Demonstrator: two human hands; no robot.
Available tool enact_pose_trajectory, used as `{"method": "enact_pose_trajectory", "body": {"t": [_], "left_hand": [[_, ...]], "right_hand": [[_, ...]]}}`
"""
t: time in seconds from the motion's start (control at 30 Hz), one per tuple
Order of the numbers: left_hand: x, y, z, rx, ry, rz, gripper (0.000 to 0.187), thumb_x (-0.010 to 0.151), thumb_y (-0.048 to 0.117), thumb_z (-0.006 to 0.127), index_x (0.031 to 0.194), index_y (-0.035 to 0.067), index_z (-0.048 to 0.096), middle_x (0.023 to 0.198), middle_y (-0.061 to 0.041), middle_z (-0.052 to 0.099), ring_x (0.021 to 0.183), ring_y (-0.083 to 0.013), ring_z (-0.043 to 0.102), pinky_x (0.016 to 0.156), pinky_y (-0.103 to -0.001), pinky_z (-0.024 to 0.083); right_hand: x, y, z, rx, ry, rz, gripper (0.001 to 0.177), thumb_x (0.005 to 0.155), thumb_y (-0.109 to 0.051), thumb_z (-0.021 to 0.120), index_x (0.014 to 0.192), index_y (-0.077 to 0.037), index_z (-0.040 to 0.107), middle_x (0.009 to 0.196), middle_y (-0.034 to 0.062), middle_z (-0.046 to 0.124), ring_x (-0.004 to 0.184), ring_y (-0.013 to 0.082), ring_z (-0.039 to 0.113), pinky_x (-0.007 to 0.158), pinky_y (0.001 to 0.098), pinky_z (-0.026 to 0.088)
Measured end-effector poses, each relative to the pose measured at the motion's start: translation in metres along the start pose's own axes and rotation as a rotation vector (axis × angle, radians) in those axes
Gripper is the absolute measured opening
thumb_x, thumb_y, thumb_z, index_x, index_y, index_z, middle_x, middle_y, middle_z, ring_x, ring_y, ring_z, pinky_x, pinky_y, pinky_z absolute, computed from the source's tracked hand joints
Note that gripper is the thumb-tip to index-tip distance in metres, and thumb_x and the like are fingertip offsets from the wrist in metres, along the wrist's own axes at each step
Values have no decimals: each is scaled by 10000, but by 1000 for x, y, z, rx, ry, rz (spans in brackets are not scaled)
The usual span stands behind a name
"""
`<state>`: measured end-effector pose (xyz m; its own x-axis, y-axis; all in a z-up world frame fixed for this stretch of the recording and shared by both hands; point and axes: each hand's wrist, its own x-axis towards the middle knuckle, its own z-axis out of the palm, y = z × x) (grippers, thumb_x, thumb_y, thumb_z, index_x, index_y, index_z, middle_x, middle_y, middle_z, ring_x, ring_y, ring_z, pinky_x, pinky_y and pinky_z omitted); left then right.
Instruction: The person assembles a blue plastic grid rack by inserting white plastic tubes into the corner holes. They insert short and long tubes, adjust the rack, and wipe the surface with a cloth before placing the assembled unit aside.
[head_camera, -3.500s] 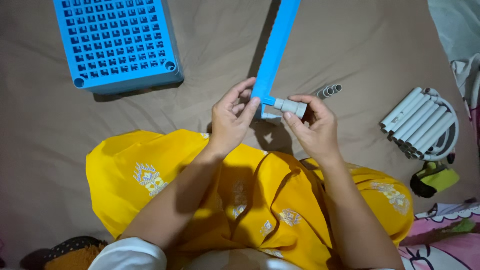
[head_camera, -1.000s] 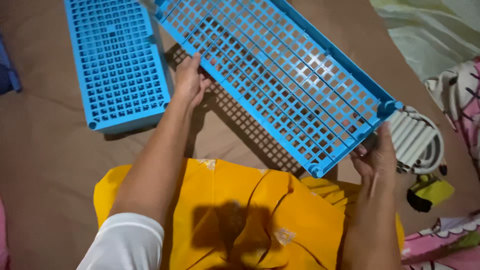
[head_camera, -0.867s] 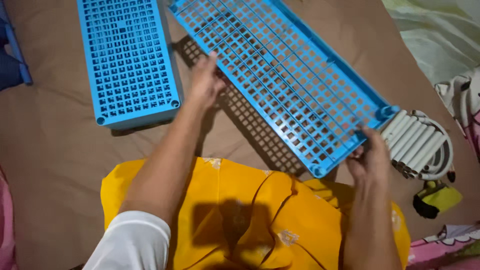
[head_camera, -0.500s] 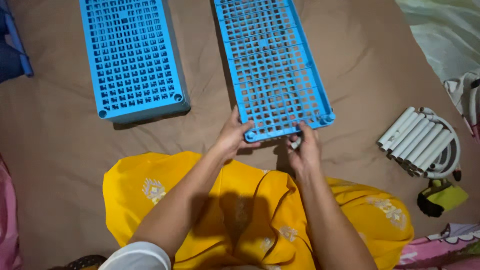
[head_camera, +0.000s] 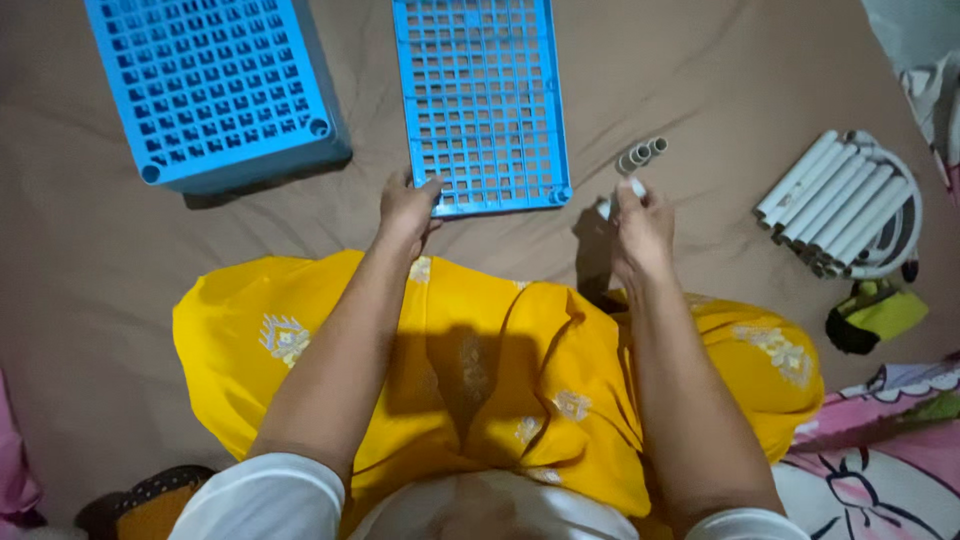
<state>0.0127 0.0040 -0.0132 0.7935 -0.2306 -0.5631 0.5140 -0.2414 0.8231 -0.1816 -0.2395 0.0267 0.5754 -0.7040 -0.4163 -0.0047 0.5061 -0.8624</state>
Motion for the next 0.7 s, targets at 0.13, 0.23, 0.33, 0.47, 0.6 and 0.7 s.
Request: {"method": "enact_pose_trajectory", "body": {"t": [0.13, 0.23, 0.33, 0.47, 0.6, 0.7], "left_hand": [[0, -2, -1, -208, -31, -102, 478, 886, 209, 733, 1299, 30, 573, 1151, -123, 718, 951, -234, 724, 793, -413, 601], [-3, -6, -1, -391, -56, -129, 429, 891, 226, 735, 1254, 10, 658, 1119, -110, 722, 952, -223, 717, 853, -418, 576], [-12, -17, 4, -538, -95, -43, 406, 912, 214, 729, 1256, 21, 634, 1100, -100, 692, 980, -219, 683, 916, -444, 534], [-17, -25, 10, -786, -147, -47, 356, 946, 279, 655, 1207, 40, 615, 1080, -104, 699, 979, -247, 691, 939, -476, 540], [-24, -29, 16, -773, -273, -118, 311, 944, 238, 624, 1233, 124, 605, 1123, -66, 702, 1025, -240, 694, 934, -481, 553], [-30, -31, 20, -815, -428, -43, 292, 1025, 208, 632, 1258, 35, 610, 1174, -109, 703, 1088, -244, 692, 989, -469, 568]], "right_hand": [[4, -8, 16, 31, -31, 0, 188, 1004, -157, 564, 1165, -118, 474, 956, 81, 661, 756, 229, 669, 599, 392, 565], [8, 0, 28, -43, 34, 59, 228, 1037, -227, 536, 1199, -90, 451, 1000, 86, 679, 783, 220, 705, 628, 381, 596], [16, 11, 32, -102, 44, 65, 263, 1058, -269, 522, 1211, -66, 453, 995, 99, 662, 775, 197, 646, 654, 381, 606], [14, 16, 30, -429, 2, -339, 259, 1157, -231, 570, 1238, 14, 553, 1080, 129, 668, 941, 175, 657, 849, 341, 589], [-13, 11, 43, -622, -33, -654, 300, 1058, -90, 624, 1306, 0, 479, 1164, 97, 617, 1012, 160, 651, 883, 303, 567], [-35, 14, 70, -465, -220, -510, 369, 994, 15, 647, 1332, -4, 498, 1218, 94, 613, 1092, 162, 658, 946, 304, 565]]}}
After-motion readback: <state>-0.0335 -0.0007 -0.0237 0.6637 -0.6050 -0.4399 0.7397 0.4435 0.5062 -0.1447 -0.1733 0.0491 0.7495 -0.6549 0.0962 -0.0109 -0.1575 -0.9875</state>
